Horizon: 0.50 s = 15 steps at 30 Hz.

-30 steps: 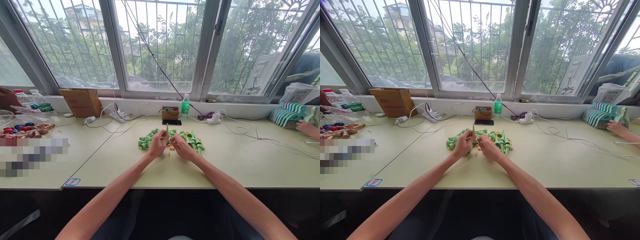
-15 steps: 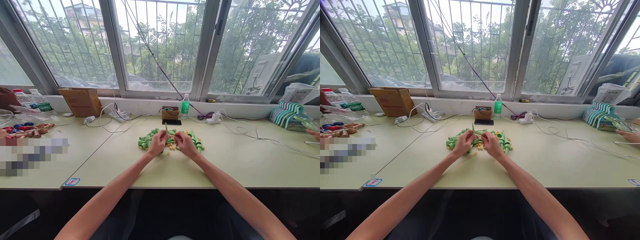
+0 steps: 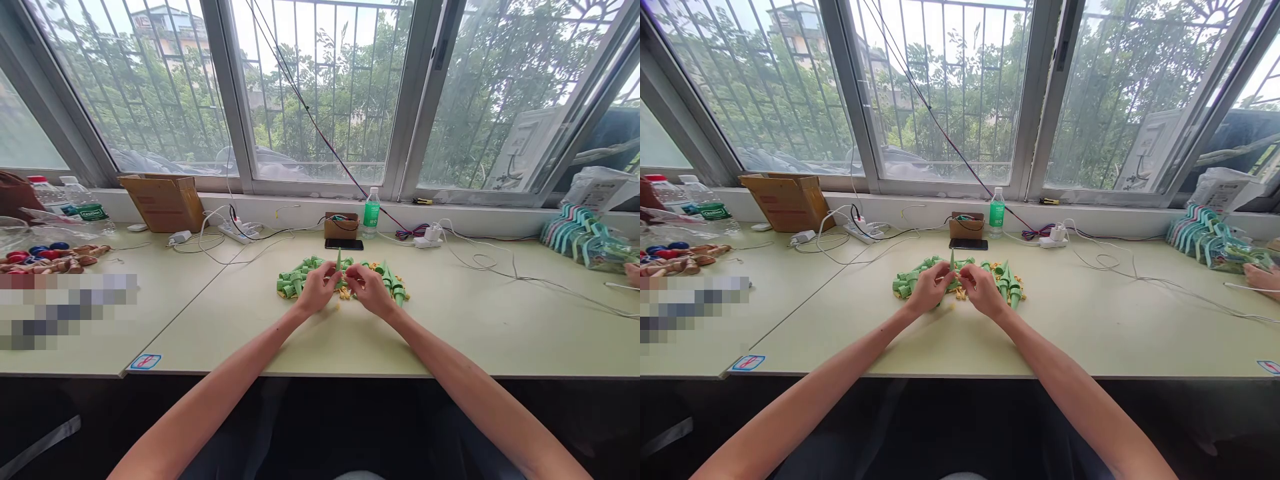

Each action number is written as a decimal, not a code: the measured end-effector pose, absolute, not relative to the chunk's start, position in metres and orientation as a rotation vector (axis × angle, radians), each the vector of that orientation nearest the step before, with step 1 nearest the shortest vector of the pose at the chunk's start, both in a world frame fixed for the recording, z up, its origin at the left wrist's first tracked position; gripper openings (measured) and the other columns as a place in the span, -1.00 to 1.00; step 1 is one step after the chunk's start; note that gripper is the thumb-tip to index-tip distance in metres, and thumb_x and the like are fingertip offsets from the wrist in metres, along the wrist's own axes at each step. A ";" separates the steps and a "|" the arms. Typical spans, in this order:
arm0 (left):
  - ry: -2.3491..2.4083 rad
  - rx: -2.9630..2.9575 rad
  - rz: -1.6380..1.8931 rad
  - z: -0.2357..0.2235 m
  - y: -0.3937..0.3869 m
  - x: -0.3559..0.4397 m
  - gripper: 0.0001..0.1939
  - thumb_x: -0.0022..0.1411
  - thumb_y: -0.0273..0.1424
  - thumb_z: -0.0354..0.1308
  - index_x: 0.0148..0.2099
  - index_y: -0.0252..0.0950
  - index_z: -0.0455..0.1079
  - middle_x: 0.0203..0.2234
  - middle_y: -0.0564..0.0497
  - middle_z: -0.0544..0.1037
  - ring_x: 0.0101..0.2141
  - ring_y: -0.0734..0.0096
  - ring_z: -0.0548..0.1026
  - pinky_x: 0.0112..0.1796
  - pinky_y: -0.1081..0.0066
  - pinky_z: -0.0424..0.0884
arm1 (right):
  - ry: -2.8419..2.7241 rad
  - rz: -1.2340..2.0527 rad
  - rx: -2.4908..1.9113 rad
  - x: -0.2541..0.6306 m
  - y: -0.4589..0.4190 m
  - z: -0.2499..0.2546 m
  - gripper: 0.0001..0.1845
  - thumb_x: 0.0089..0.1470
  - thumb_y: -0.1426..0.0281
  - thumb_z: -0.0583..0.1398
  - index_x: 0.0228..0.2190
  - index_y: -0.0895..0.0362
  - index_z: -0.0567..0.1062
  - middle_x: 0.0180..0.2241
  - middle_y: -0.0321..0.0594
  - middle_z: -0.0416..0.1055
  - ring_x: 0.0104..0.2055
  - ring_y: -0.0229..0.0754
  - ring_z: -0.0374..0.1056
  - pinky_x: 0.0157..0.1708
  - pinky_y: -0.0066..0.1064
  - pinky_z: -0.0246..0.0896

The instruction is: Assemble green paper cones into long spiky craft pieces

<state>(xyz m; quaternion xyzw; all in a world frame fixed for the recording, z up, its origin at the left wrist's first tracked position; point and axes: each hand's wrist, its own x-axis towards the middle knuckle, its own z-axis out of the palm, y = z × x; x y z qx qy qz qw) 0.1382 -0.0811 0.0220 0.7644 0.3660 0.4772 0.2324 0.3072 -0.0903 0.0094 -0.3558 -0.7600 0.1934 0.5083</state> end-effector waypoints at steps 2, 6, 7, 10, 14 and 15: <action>1.036 2.145 1.306 0.022 -0.082 0.138 -0.76 0.29 -0.23 0.03 -0.19 -0.30 0.36 -0.41 -0.01 0.49 -0.37 0.39 0.43 -0.32 0.41 0.43 | -1.835 0.459 -0.855 0.307 -0.091 0.010 -0.90 0.17 0.35 0.10 -0.33 0.11 0.38 -0.44 -0.24 0.40 -0.46 -0.23 0.32 -0.41 -0.41 0.26; 1.049 2.224 1.291 0.023 -0.084 0.137 -0.78 0.31 -0.25 0.00 -0.22 -0.29 0.33 -0.44 0.03 0.45 -0.41 0.44 0.39 -0.32 0.44 0.41 | -1.846 0.474 -0.851 0.308 -0.092 0.010 -0.90 0.17 0.35 0.10 -0.34 0.11 0.38 -0.46 -0.26 0.39 -0.48 -0.24 0.30 -0.42 -0.42 0.25; 1.040 2.242 1.286 0.023 -0.084 0.137 -0.79 0.31 -0.25 -0.01 -0.22 -0.29 0.32 -0.44 0.04 0.45 -0.41 0.44 0.39 -0.32 0.44 0.41 | -1.845 0.485 -0.851 0.308 -0.092 0.009 -0.90 0.17 0.35 0.10 -0.34 0.11 0.38 -0.47 -0.27 0.38 -0.49 -0.25 0.30 -0.43 -0.42 0.24; 1.034 2.278 1.277 0.023 -0.084 0.136 -0.80 0.32 -0.26 -0.02 -0.22 -0.28 0.30 -0.43 0.04 0.44 -0.40 0.45 0.39 -0.33 0.46 0.39 | -1.839 0.510 -0.848 0.308 -0.092 0.009 -0.90 0.17 0.34 0.10 -0.33 0.11 0.37 -0.49 -0.29 0.37 -0.51 -0.26 0.29 -0.45 -0.43 0.24; 1.055 2.317 1.259 0.022 -0.084 0.136 -0.80 0.33 -0.27 -0.04 -0.25 -0.28 0.27 -0.44 0.05 0.42 -0.43 0.46 0.36 -0.35 0.47 0.38 | -1.846 0.519 -0.853 0.307 -0.091 0.008 -0.90 0.17 0.34 0.10 -0.33 0.11 0.38 -0.50 -0.30 0.37 -0.52 -0.26 0.29 -0.45 -0.43 0.24; 1.058 2.325 1.253 0.022 -0.084 0.136 -0.80 0.33 -0.27 -0.04 -0.26 -0.28 0.27 -0.45 0.05 0.42 -0.43 0.46 0.35 -0.35 0.47 0.37 | -1.847 0.519 -0.856 0.307 -0.091 0.008 -0.90 0.17 0.35 0.10 -0.33 0.11 0.38 -0.50 -0.30 0.37 -0.52 -0.26 0.29 -0.45 -0.43 0.24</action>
